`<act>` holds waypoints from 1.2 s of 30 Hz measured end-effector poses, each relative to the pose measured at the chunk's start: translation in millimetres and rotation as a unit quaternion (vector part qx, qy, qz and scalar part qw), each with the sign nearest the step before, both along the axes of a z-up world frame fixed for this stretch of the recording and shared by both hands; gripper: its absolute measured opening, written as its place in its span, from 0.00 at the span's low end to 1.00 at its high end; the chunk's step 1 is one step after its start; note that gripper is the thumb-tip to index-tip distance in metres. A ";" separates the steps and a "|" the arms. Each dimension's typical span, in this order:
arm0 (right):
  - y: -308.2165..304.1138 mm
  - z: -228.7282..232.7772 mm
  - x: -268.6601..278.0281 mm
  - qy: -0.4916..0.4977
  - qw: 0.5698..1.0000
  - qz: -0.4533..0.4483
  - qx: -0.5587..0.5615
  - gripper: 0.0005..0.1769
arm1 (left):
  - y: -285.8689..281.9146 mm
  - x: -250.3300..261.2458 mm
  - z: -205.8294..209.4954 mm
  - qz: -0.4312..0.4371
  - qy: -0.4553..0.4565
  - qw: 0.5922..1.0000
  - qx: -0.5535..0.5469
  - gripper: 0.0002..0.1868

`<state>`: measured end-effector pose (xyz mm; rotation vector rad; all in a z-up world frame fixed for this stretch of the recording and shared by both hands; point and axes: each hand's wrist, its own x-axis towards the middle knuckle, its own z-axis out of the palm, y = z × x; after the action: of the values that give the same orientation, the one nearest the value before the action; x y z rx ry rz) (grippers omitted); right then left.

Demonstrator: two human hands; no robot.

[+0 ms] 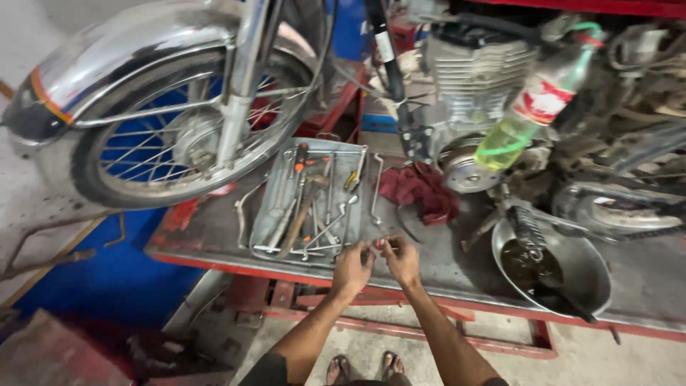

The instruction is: Performing final engine adjustments on a motorcycle, including fluid management and tightening components with hand tools.

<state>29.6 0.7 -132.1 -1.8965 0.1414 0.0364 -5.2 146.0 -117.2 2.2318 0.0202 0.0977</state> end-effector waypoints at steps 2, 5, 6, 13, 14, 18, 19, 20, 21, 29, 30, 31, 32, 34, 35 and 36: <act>9.4 -10.7 4.7 0.001 1.000 0.021 -0.015 0.15 | 12.2 -6.0 -4.6 0.016 0.023 0.999 0.021 0.14; 23.3 -12.5 9.4 -0.008 0.997 0.052 -0.058 0.13 | 27.5 -7.0 -15.0 0.037 0.049 0.997 0.052 0.15; 28.7 -11.1 9.4 -0.015 0.994 0.064 -0.083 0.13 | 32.9 -7.4 -19.1 0.043 0.055 0.995 0.065 0.15; 73.0 4.2 33.7 -0.015 0.980 0.142 -0.137 0.14 | 59.5 -7.1 23.8 0.077 0.090 0.984 0.133 0.16; 80.1 2.7 37.8 -0.031 0.974 0.160 -0.159 0.13 | 61.1 -5.9 30.4 0.070 0.082 0.980 0.168 0.18; 106.5 1.1 58.2 -0.031 0.945 0.218 -0.241 0.11 | 67.5 -2.8 30.6 0.035 0.157 0.961 0.226 0.18; 108.2 1.1 61.5 -0.031 0.944 0.223 -0.240 0.11 | 68.1 -9.8 39.6 0.040 0.159 0.960 0.225 0.18; 109.7 1.0 64.8 -0.023 0.945 0.226 -0.236 0.11 | 68.4 -16.7 48.7 0.003 0.176 0.952 0.250 0.15; 110.2 1.2 66.9 -0.014 0.945 0.227 -0.233 0.11 | 67.8 -24.2 58.2 -0.036 0.192 0.942 0.274 0.13; 119.8 20.8 64.3 0.004 0.935 0.242 -0.258 0.09 | 79.1 -13.9 28.5 -0.063 0.232 0.937 0.254 0.15; 120.4 13.9 67.7 0.010 0.937 0.245 -0.250 0.09 | 82.4 -13.6 16.2 -0.070 0.248 0.932 0.256 0.16; 120.9 14.5 67.8 0.011 0.936 0.247 -0.249 0.09 | 85.5 -17.9 15.5 -0.069 0.250 0.931 0.256 0.16; 121.3 15.1 68.2 0.030 0.934 0.251 -0.254 0.10 | 88.4 -22.2 15.0 -0.078 0.233 0.930 0.272 0.16; 123.4 17.5 74.3 0.045 0.932 0.252 -0.257 0.11 | 92.0 -27.2 -9.2 -0.086 0.214 0.928 0.291 0.15; 125.4 17.2 75.5 0.027 0.934 0.251 -0.251 0.10 | 92.6 -33.0 -34.3 -0.034 0.009 0.929 0.369 0.05; 127.5 16.5 76.5 0.010 0.937 0.250 -0.245 0.09 | 93.4 -39.1 -59.7 0.019 -0.197 0.882 0.428 0.06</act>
<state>106.1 128.2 -115.6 -2.3876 -0.3561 0.3974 -44.2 239.3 -176.9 3.0457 -0.2481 0.7017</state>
